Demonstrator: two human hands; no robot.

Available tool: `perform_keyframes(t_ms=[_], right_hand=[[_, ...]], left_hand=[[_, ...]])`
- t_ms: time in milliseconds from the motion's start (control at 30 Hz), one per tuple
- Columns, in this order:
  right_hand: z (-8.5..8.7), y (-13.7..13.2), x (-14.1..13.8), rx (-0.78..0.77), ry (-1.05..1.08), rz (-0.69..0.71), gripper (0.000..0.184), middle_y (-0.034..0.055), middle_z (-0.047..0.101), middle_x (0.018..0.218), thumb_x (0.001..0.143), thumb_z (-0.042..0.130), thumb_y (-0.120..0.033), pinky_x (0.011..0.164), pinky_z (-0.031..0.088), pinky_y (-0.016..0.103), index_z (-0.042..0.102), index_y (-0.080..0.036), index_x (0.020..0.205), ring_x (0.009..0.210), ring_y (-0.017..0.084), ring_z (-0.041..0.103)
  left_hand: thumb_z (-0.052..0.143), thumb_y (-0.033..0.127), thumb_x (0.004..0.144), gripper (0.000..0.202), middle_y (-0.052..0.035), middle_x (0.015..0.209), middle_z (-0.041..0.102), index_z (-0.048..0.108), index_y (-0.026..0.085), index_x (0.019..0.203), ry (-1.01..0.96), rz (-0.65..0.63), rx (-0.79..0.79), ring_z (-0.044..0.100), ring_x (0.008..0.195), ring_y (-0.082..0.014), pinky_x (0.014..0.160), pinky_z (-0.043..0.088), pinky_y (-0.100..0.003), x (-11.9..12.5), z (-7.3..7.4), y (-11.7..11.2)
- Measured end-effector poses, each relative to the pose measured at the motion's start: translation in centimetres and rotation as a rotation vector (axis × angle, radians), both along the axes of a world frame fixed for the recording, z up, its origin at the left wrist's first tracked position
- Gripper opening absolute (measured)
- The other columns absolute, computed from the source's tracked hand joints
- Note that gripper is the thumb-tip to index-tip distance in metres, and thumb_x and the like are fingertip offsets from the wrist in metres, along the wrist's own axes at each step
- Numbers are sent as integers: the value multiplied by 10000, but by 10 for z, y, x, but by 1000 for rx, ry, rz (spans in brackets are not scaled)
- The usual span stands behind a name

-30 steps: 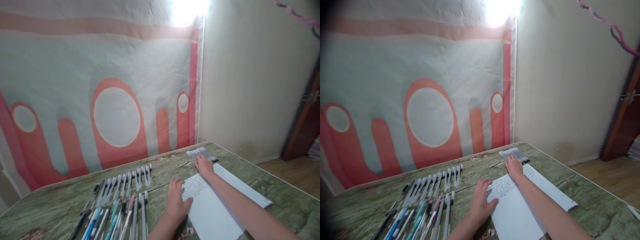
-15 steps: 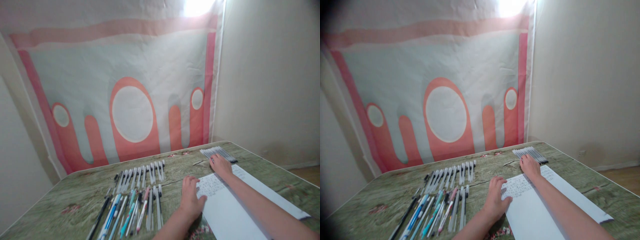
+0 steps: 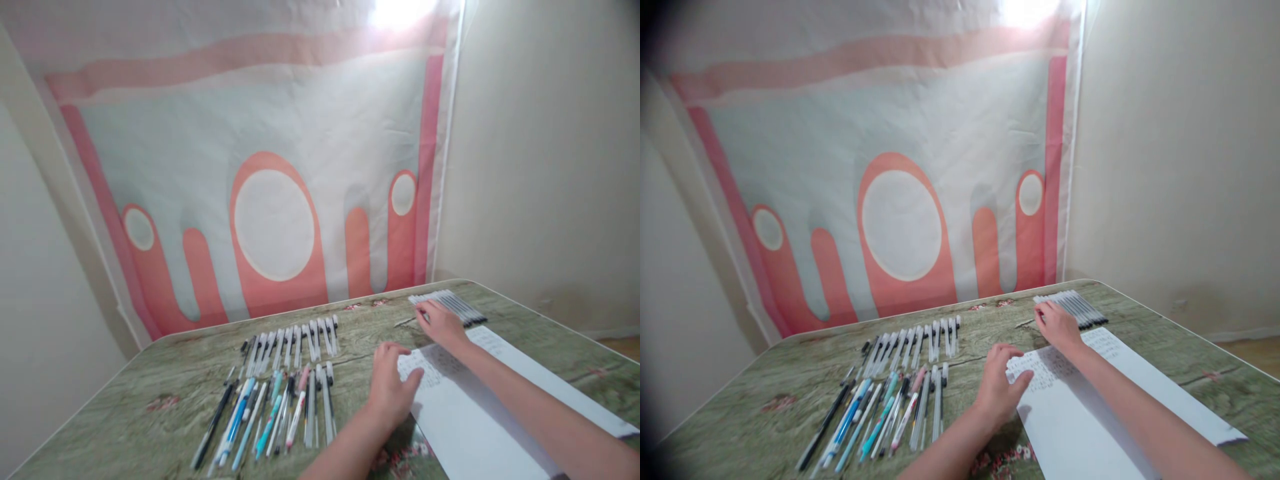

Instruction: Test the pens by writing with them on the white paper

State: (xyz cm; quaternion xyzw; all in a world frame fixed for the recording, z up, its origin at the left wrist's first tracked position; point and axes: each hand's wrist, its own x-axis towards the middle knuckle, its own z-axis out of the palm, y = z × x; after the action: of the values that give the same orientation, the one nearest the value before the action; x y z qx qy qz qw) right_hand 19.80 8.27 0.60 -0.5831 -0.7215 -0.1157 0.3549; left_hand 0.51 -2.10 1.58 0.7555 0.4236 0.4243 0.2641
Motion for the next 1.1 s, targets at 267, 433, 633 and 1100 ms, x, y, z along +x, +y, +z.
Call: perform_keyframes(t_ms=[267, 433, 633, 1100], right_hand=[[26, 3, -94, -373, -143, 427, 223, 37, 661, 774, 783, 467, -296, 647, 379, 228, 660, -185, 783, 706, 150, 563], [20, 24, -154, -350, -137, 441, 285, 52, 672, 816, 823, 430, -316, 738, 368, 243, 675, -191, 750, 803, 168, 570], [9, 43, -195, -295, -93, 435, 294, 66, 636, 1015, 865, 368, -271, 881, 294, 307, 643, -191, 930, 950, 186, 524], [-13, 50, -206, -322, -66, 473, 281, 80, 597, 1089, 793, 467, -227, 895, 310, 320, 584, -169, 1042, 1043, 193, 467]], left_hand=[[494, 318, 786, 330, -88, 1045, 488, 441, 169, 1075, -196, 30, -250, 480, 878, -168, 731, 411, -299, -19, 10, -17], [398, 298, 847, 324, -87, 1027, 467, 367, 163, 1140, -395, 157, -175, 470, 908, -151, 801, 394, -289, -36, 3, -33], [393, 226, 844, 271, -91, 1083, 429, 367, 177, 1110, -458, 218, -43, 462, 937, -149, 846, 378, -294, -44, 3, -30], [405, 161, 812, 261, -81, 1050, 433, 414, 185, 1071, -387, 156, -26, 461, 938, -158, 834, 384, -305, -42, -1, -31]])
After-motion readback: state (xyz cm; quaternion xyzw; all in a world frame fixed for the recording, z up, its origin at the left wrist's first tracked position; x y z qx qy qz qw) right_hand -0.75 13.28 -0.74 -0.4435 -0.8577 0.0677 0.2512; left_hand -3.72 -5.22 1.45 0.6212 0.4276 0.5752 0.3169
